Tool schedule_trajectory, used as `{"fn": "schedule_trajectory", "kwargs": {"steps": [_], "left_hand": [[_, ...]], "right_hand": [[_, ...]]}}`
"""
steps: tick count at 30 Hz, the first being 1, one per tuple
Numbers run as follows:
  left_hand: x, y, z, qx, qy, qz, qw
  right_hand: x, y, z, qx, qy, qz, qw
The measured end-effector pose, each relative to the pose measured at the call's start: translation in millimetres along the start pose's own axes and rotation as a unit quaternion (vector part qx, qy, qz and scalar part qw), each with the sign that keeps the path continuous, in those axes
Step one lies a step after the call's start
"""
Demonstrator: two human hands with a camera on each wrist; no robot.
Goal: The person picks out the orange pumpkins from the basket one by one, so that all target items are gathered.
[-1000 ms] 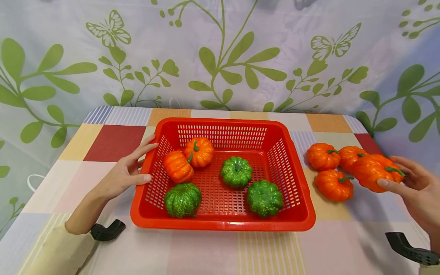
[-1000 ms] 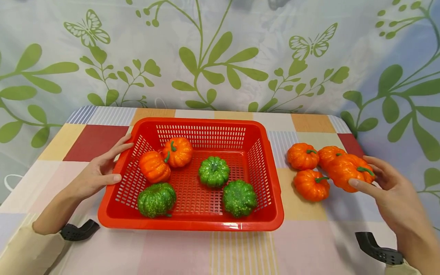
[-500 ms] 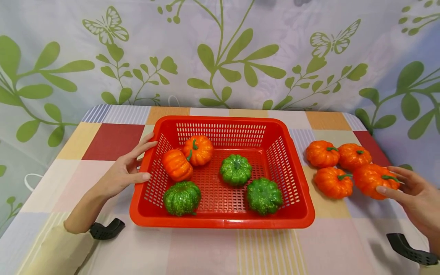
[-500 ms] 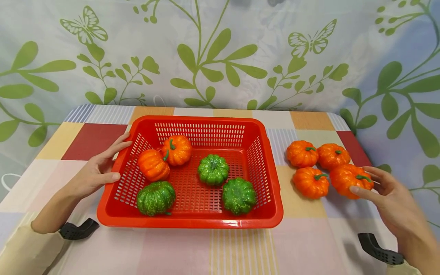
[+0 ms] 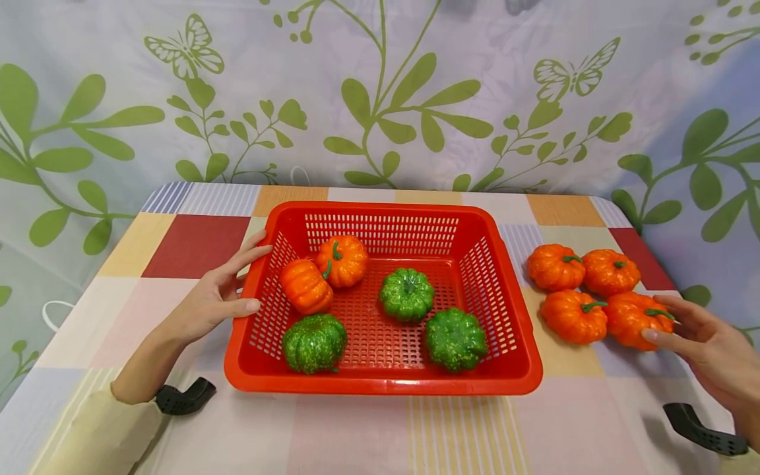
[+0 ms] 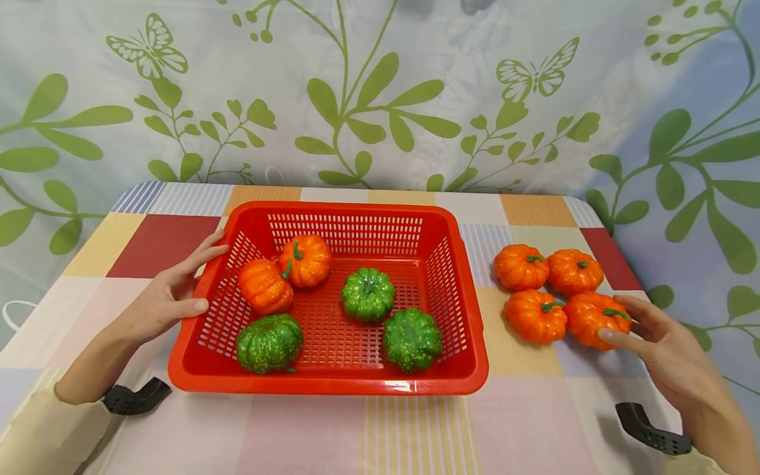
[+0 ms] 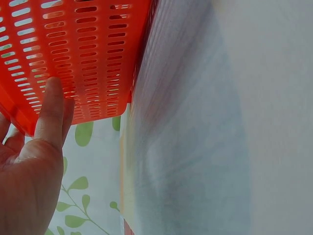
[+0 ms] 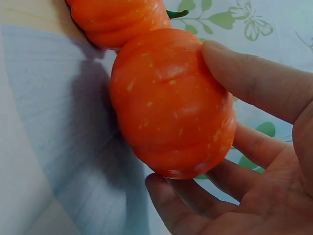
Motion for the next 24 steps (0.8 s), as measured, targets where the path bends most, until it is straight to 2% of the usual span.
{"fn": "schedule_trajectory", "kwargs": {"steps": [4,11,14,24], "left_hand": [[-0.1,0.4,0.0,0.0,-0.002,0.002,1.0],[-0.7,-0.1,-0.8,0.001,-0.002,0.0,1.0],[-1.2,-0.5,-1.5,0.002,-0.002,0.002,1.0],[0.9,-0.5,0.1,0.004,0.005,0.007,1.0]], "right_hand": [[8.3,1.7,-2.0,-0.005,0.013,-0.044,0.9989],[13.3,6.9,-0.1,-0.028,0.007,-0.025,0.9993],[13.0,8.6,0.3,-0.032,0.005,-0.038,0.9988],[18.4,6.0,-1.2,-0.024,0.025,-0.056,0.9978]]}}
Point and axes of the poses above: each hand's wrist, its own z-axis towards the middle knuckle, its own y-axis out of the palm, x = y × z, the point moved 10 cm from there along z, towards the middle knuckle, and after that the axes turned 3 degrees about y, right-handed, at the moved point
